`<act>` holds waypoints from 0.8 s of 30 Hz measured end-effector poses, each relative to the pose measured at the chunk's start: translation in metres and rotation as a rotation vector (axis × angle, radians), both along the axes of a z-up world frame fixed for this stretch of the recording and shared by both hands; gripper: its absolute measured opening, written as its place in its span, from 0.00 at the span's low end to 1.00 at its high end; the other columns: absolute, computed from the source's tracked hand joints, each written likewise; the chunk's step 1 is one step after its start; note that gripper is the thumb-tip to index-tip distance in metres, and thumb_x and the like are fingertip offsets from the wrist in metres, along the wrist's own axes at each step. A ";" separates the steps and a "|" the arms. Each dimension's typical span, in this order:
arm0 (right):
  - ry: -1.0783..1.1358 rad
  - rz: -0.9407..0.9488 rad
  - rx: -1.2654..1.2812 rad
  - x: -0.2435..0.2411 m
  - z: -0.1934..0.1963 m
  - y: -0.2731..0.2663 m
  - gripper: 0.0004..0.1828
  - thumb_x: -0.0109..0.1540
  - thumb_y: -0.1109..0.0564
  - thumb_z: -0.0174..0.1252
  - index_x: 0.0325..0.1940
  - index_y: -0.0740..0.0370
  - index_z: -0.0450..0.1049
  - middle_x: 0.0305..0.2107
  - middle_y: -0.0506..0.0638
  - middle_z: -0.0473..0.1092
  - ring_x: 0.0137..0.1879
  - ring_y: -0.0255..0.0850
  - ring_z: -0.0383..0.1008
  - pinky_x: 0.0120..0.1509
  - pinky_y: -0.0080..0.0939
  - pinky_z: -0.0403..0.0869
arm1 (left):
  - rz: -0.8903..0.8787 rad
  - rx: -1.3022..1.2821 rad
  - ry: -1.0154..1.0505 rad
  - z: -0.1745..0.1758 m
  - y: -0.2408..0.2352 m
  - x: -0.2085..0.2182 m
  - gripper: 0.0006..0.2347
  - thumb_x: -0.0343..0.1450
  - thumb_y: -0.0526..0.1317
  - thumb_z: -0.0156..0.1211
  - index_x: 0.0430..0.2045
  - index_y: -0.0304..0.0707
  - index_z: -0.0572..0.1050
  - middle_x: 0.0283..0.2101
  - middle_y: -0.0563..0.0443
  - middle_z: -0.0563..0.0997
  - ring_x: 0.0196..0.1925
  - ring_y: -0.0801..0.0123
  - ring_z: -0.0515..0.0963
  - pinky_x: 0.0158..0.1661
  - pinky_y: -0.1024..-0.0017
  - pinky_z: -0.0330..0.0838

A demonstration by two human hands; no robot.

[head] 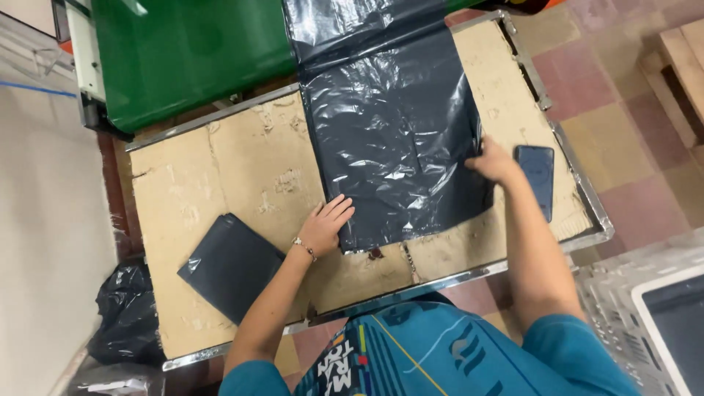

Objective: Catching plastic bags from a machine, folding them into rectangles, and stacking them in a crate

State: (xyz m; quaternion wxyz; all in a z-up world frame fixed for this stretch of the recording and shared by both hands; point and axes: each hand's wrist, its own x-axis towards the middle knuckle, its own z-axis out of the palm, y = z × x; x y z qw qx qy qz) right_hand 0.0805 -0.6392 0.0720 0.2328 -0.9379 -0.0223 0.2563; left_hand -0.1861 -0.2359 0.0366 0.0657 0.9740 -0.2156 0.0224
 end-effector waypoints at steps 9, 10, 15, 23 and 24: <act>-0.025 -0.182 1.108 0.027 0.056 0.044 0.37 0.59 0.65 0.66 0.72 0.54 0.62 0.42 0.55 0.75 0.42 0.46 0.82 0.41 0.42 0.85 | 0.162 -0.067 0.174 -0.023 -0.008 0.007 0.47 0.57 0.48 0.68 0.74 0.44 0.49 0.76 0.49 0.54 0.78 0.62 0.52 0.70 0.43 0.49; -0.070 -0.329 0.956 0.025 0.050 0.046 0.45 0.58 0.56 0.73 0.75 0.46 0.58 0.50 0.62 0.71 0.50 0.47 0.80 0.48 0.44 0.83 | 0.193 -0.190 -0.034 -0.041 -0.007 0.012 0.32 0.62 0.44 0.64 0.62 0.51 0.59 0.67 0.56 0.64 0.69 0.68 0.63 0.64 0.56 0.60; -0.260 -0.353 0.634 -0.070 0.110 0.011 0.38 0.59 0.40 0.72 0.72 0.34 0.67 0.69 0.57 0.59 0.75 0.50 0.59 0.78 0.47 0.57 | 0.301 -0.352 0.048 -0.012 -0.008 -0.014 0.34 0.56 0.32 0.68 0.58 0.67 0.70 0.60 0.65 0.78 0.64 0.73 0.75 0.63 0.60 0.69; -0.155 -0.454 1.211 -0.233 0.114 -0.143 0.25 0.65 0.48 0.48 0.60 0.65 0.72 0.55 0.54 0.74 0.58 0.43 0.75 0.67 0.39 0.71 | -0.399 -0.805 0.572 0.274 -0.037 -0.151 0.07 0.72 0.44 0.63 0.38 0.45 0.75 0.26 0.53 0.81 0.29 0.63 0.84 0.33 0.66 0.76; -0.155 -0.451 1.208 -0.236 0.121 -0.145 0.25 0.65 0.48 0.48 0.60 0.65 0.72 0.55 0.54 0.74 0.58 0.43 0.75 0.67 0.39 0.71 | -0.398 -0.808 0.570 0.285 -0.033 -0.142 0.07 0.72 0.44 0.63 0.38 0.45 0.75 0.26 0.53 0.81 0.29 0.63 0.84 0.33 0.66 0.76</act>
